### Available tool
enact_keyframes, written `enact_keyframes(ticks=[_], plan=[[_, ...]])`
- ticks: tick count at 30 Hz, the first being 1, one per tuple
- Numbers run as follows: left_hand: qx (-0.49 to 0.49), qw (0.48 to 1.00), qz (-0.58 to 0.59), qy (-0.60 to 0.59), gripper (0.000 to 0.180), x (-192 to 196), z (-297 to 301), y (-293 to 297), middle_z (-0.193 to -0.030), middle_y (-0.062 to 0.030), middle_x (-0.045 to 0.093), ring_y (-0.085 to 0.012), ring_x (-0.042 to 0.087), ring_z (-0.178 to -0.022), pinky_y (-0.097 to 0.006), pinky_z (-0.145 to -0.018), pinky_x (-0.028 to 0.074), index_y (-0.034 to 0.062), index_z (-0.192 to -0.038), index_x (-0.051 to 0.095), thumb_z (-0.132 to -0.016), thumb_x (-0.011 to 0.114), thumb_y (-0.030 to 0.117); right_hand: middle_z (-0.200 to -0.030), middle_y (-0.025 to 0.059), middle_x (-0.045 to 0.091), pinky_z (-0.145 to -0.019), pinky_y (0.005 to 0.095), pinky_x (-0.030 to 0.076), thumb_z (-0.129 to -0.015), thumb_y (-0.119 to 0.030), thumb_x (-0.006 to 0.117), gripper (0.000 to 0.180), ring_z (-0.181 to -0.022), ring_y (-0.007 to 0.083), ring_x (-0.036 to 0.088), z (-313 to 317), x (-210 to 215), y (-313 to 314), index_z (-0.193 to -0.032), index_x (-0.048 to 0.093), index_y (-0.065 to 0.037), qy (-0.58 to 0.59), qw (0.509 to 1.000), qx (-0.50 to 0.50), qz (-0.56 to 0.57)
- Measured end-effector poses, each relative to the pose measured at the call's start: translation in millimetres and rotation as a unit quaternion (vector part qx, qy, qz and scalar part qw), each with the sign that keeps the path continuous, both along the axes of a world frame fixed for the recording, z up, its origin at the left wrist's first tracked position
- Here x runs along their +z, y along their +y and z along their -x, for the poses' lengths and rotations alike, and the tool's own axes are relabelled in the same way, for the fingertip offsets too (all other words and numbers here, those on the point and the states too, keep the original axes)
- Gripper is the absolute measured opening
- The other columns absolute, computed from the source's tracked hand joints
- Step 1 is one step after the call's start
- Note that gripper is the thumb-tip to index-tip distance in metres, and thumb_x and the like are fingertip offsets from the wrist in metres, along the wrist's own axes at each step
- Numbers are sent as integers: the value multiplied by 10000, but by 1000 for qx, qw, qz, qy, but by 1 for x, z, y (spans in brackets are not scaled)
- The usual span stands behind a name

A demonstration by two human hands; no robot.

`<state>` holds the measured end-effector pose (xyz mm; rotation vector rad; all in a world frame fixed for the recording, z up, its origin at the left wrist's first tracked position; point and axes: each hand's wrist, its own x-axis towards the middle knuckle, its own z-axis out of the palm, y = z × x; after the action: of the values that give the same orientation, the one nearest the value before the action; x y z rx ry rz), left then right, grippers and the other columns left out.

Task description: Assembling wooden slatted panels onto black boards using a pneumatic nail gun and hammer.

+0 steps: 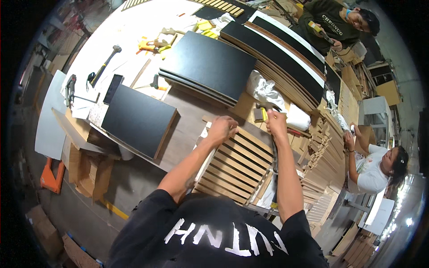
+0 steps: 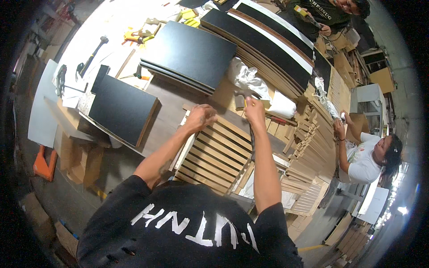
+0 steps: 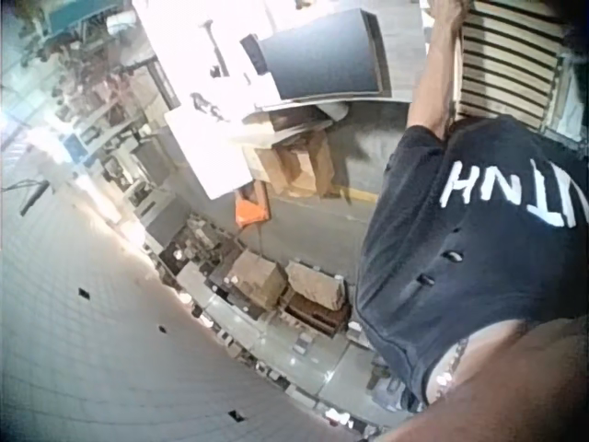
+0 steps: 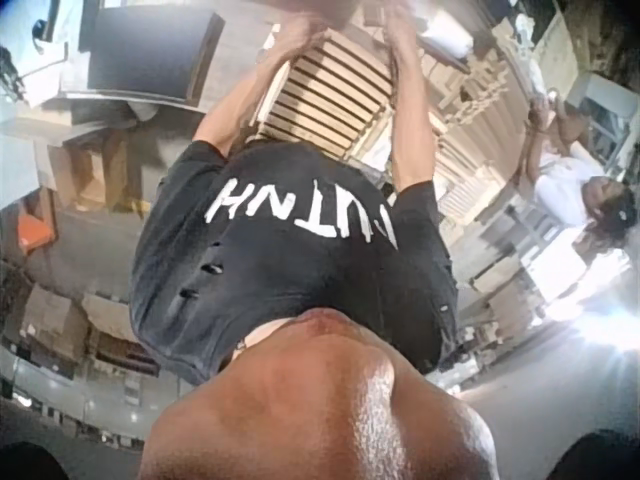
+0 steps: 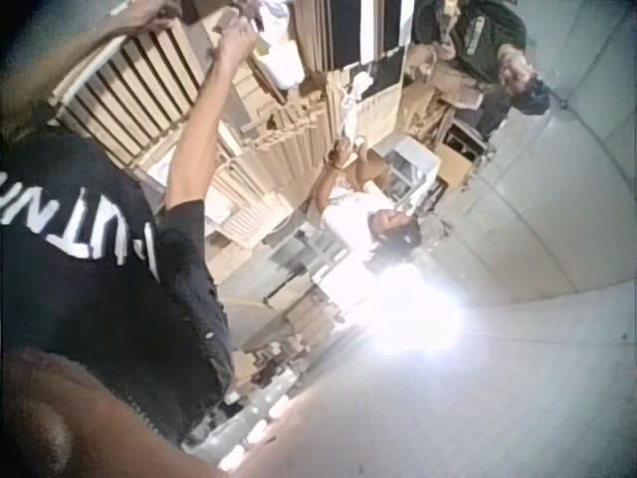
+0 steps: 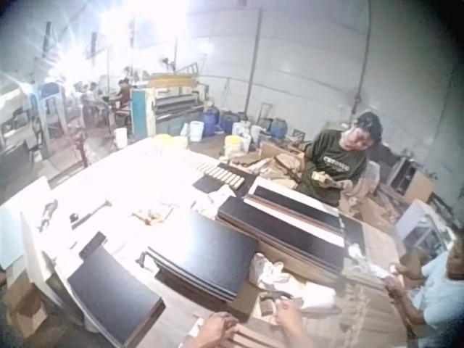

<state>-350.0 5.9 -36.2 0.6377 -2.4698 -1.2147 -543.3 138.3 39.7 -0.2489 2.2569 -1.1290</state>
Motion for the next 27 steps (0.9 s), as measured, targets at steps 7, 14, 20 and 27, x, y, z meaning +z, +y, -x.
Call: enact_keyframes(ticks=[7, 14, 20, 27], plan=[[-234, 937, 243, -94, 142, 37, 23, -7, -935, -110, 658, -280, 618, -980, -481, -950, 411, 91, -847, 737, -782, 626, 152, -602, -15, 507, -419, 234, 345, -1002, -320, 543, 314, -464, 73, 446, -51, 31, 130, -831, 601, -63, -13, 997, -65, 37], [-212, 921, 268, -189, 181, 52, 54, 79, -1035, -153, 650, -305, 598, -1033, -447, -893, 431, 56, -894, 732, -777, 624, 142, -637, 3, 535, -436, 224, 357, -983, -297, 585, 294, -491, 72, 460, -93, 37, 211, -846, 584, -37, -44, 972, -229, 18], [-209, 914, 293, -185, 227, 45, 48, 43, -950, -98, 649, -261, 618, -1000, -476, -865, 430, 64, -923, 704, -764, 703, 226, -954, 168, 691, -752, 346, 523, -900, -247, 674, 390, -872, 258, 679, -50, -4, 183, -1183, 611, 12, 123, 992, 29, -4], [-125, 946, -184, -237, 408, 25, 21, -34, -1141, -160, 680, -312, 644, -1032, -408, -891, 483, -14, -1110, 674, -805, 756, 244, -1002, 232, 686, -830, 423, 507, -829, -303, 696, 403, -955, 393, 655, -9, 12, 22, -1129, 660, -35, 125, 928, 333, -108]])
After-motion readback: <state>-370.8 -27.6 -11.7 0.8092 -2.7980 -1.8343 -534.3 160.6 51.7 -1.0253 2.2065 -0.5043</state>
